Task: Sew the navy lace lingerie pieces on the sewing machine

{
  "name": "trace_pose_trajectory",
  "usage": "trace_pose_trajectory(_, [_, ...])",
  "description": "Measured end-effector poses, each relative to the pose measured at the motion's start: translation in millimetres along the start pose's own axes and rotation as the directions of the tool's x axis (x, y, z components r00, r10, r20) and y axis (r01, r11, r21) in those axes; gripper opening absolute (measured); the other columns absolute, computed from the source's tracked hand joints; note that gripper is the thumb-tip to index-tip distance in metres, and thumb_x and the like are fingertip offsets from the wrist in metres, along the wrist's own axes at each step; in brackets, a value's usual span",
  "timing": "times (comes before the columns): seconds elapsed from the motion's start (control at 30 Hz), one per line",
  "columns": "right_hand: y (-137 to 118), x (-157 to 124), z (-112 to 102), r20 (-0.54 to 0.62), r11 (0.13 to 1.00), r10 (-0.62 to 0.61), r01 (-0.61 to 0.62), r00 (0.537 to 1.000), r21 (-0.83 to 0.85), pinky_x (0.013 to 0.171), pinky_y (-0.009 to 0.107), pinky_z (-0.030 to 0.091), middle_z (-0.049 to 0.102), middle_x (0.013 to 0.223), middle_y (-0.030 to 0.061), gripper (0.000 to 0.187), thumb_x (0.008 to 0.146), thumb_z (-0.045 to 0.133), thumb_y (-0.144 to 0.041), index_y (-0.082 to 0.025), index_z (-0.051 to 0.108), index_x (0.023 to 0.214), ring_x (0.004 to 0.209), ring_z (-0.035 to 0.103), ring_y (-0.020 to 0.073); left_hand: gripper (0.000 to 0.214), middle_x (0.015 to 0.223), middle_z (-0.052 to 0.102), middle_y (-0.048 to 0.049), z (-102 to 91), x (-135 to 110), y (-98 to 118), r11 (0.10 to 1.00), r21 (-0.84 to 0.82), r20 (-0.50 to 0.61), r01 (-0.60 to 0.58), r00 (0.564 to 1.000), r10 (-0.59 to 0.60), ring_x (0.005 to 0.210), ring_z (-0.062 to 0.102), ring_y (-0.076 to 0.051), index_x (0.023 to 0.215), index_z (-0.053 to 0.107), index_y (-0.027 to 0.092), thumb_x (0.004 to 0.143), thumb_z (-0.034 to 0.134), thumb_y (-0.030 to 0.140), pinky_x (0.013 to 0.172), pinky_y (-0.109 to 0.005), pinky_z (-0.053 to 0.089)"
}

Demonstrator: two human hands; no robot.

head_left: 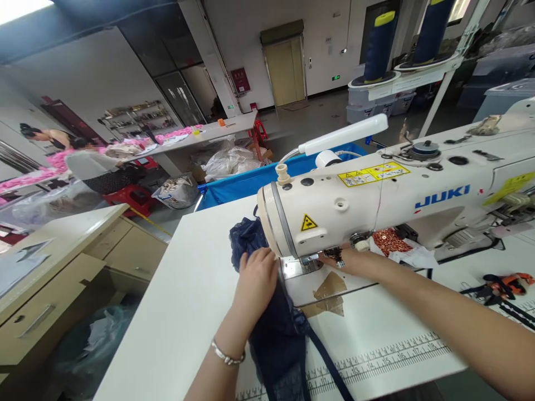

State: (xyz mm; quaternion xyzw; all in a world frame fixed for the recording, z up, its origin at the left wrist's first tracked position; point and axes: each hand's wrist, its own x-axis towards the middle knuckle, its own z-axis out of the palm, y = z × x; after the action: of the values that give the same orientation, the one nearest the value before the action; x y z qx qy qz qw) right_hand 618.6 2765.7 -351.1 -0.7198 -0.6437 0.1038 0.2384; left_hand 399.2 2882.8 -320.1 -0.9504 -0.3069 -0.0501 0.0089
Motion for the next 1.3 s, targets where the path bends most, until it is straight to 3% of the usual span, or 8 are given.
trace_pose_trajectory(0.07, [-1.9,-3.5,-6.8,0.045,0.996,0.017,-0.013,0.999,-0.085,0.075,0.038,0.055,0.074,0.096,0.0110,0.034,0.080,0.048,-0.009,-0.018,0.073,0.099,0.090,0.069,0.0296,0.032,0.131,0.058,-0.0146,-0.3,-4.8,-16.5,0.994,0.055,0.111,0.094,0.989,-0.100,0.126,0.049,-0.033,0.122,0.060,0.017,0.098,0.038,0.023,0.101,-0.061,0.040])
trace_pose_trajectory(0.17, [-10.3,-10.9,-17.1,0.064,0.990,-0.004,0.013,0.998,-0.142,0.072,0.038,0.054,0.074,0.091,0.0137,0.040,0.079,0.042,-0.005,-0.019,0.076,0.095,0.083,0.070,0.0298,0.047,0.150,0.040,-0.0147,10.7,-11.9,-33.6,0.999,0.022,0.264,-0.041,0.964,0.034,0.138,0.035,-0.032,0.145,0.039,0.018,0.098,0.039,0.025,0.103,-0.053,0.042])
trace_pose_trajectory(0.23, [-17.2,-13.9,-22.7,0.054,0.987,-0.011,0.019,0.998,-0.158,0.070,0.036,0.054,0.074,0.089,0.0134,0.039,0.079,0.043,-0.005,-0.020,0.077,0.091,0.081,0.070,0.0282,0.050,0.150,0.040,-0.0123,20.2,-13.8,-34.7,0.991,-0.011,0.242,-0.136,0.961,0.134,0.137,0.035,-0.030,0.149,0.033,0.021,0.100,0.038,0.029,0.106,-0.051,0.040])
trace_pose_trajectory(0.37, [-28.9,-13.4,-31.0,0.102,0.971,0.037,-0.012,0.994,-0.237,0.065,0.034,0.053,0.074,0.086,0.0143,0.039,0.077,0.043,-0.002,-0.019,0.076,0.086,0.080,0.070,0.0294,0.050,0.147,0.044,-0.0100,30.8,-9.7,-18.1,0.980,-0.012,0.159,-0.198,0.967,0.198,0.133,0.037,-0.031,0.147,0.036,0.023,0.100,0.041,0.038,0.105,-0.053,0.040])
trace_pose_trajectory(0.63, [-37.9,-10.8,-35.4,0.109,0.977,0.049,-0.025,0.993,-0.213,0.070,0.033,0.052,0.073,0.091,0.0131,0.033,0.085,0.047,-0.006,-0.020,0.077,0.087,0.084,0.070,0.0279,0.046,0.131,0.057,-0.0091,22.4,5.3,8.6,0.977,-0.078,0.207,-0.199,0.955,0.211,0.122,0.046,-0.030,0.135,0.050,0.020,0.098,0.042,0.047,0.106,-0.053,0.036])
trace_pose_trajectory(0.93, [-20.4,-3.5,-3.1,0.024,0.947,0.055,-0.045,0.998,-0.319,0.075,0.029,0.052,0.074,0.094,0.0072,0.024,0.093,0.055,-0.033,-0.022,0.075,0.101,0.086,0.069,0.0234,0.033,0.120,0.062,-0.0079,34.2,13.2,16.7,0.974,-0.165,0.106,-0.154,0.979,0.173,0.118,0.048,-0.032,0.118,0.056,0.023,0.096,0.049,0.046,0.104,-0.057,0.033])
trace_pose_trajectory(1.13, [-4.4,0.0,25.3,-0.066,0.936,-0.075,0.048,0.995,-0.348,0.078,0.032,0.052,0.076,0.088,0.0061,0.024,0.095,0.056,-0.033,-0.020,0.076,0.096,0.084,0.070,0.0241,0.036,0.122,0.056,-0.0138,38.2,7.9,11.4,0.940,-0.302,-0.110,-0.156,0.986,0.128,0.119,0.050,-0.029,0.121,0.048,0.016,0.092,0.059,0.035,0.101,-0.050,0.042])
trace_pose_trajectory(1.3, [13.7,-1.9,48.7,-0.231,0.924,-0.204,0.109,0.951,-0.366,0.075,0.030,0.052,0.075,0.091,0.0056,0.022,0.092,0.062,-0.037,-0.021,0.076,0.094,0.082,0.070,0.0225,0.022,0.115,0.060,-0.0074,28.9,4.7,0.1,0.892,-0.362,-0.059,-0.269,0.962,0.266,0.112,0.055,-0.023,0.116,0.059,0.020,0.094,0.056,0.022,0.101,-0.042,0.045])
